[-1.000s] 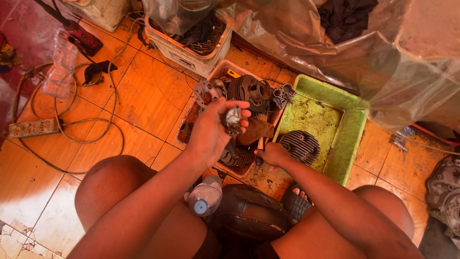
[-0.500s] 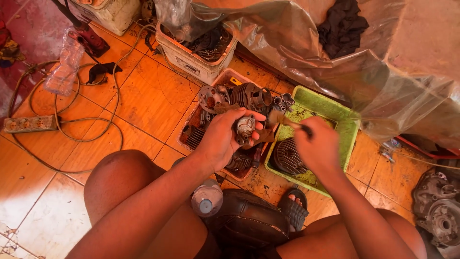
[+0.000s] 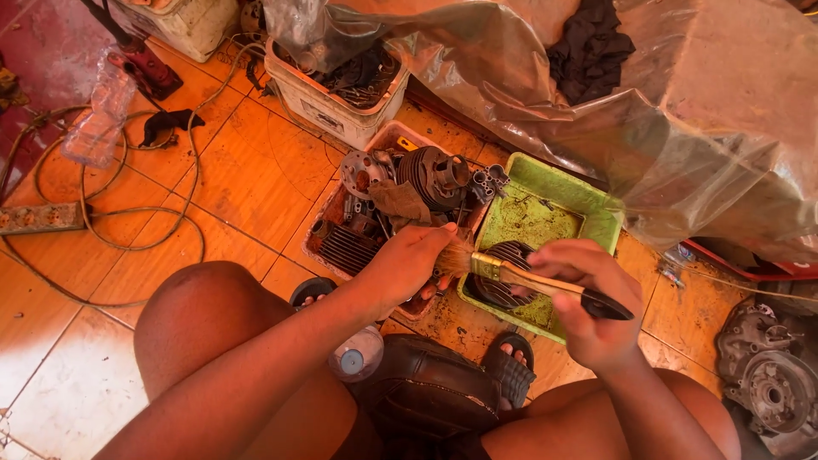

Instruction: Cleaning a motorcycle engine component using a brush and pliers in a workshop environment.

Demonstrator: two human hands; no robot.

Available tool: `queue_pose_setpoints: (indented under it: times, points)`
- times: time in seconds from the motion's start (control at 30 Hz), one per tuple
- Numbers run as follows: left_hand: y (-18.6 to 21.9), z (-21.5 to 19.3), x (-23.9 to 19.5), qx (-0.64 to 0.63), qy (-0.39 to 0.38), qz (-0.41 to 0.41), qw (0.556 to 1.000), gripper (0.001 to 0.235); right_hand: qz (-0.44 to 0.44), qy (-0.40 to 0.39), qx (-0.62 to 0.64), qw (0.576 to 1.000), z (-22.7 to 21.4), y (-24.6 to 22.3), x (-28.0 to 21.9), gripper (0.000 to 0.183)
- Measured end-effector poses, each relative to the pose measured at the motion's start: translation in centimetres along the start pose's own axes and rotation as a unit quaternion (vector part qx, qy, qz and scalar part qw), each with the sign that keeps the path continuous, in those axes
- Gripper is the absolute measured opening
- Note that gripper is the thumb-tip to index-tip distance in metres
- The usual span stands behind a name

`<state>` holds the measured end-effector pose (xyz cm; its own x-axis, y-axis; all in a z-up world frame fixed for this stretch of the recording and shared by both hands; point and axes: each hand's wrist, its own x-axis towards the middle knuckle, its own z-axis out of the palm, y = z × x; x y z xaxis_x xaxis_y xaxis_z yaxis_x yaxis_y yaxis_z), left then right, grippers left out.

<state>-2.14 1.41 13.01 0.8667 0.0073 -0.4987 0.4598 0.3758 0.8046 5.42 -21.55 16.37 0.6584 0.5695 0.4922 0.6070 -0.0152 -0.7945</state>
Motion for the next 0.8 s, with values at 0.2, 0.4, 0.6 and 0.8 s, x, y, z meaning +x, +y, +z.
queue_pose_setpoints:
  times: [0.2,0.4,0.6,0.8]
  points:
    - [1.7,0.0,-1.6,0.069,-0.018,-0.019,0.997,0.070,0.072,-0.139,0.098,0.983,-0.2,-0.9,1.9,0.029]
    - [1.2,0.8,-0.6,0.112,-0.030,-0.056,0.992,0.080,0.058,-0.175,0.121,0.975,-0.8,-0.3,3.4,0.031]
    - [0.1,0.2,1.6,0.109,-0.050,-0.043,0.992,0.082,0.041,-0.200,0.064,0.977,-0.9,0.4,3.9,0.025]
    - [4.4,0.5,0.6,0.146,-0.072,-0.030,0.986,0.086,0.005,-0.187,0.065,0.980,-1.1,2.2,4.5,0.025]
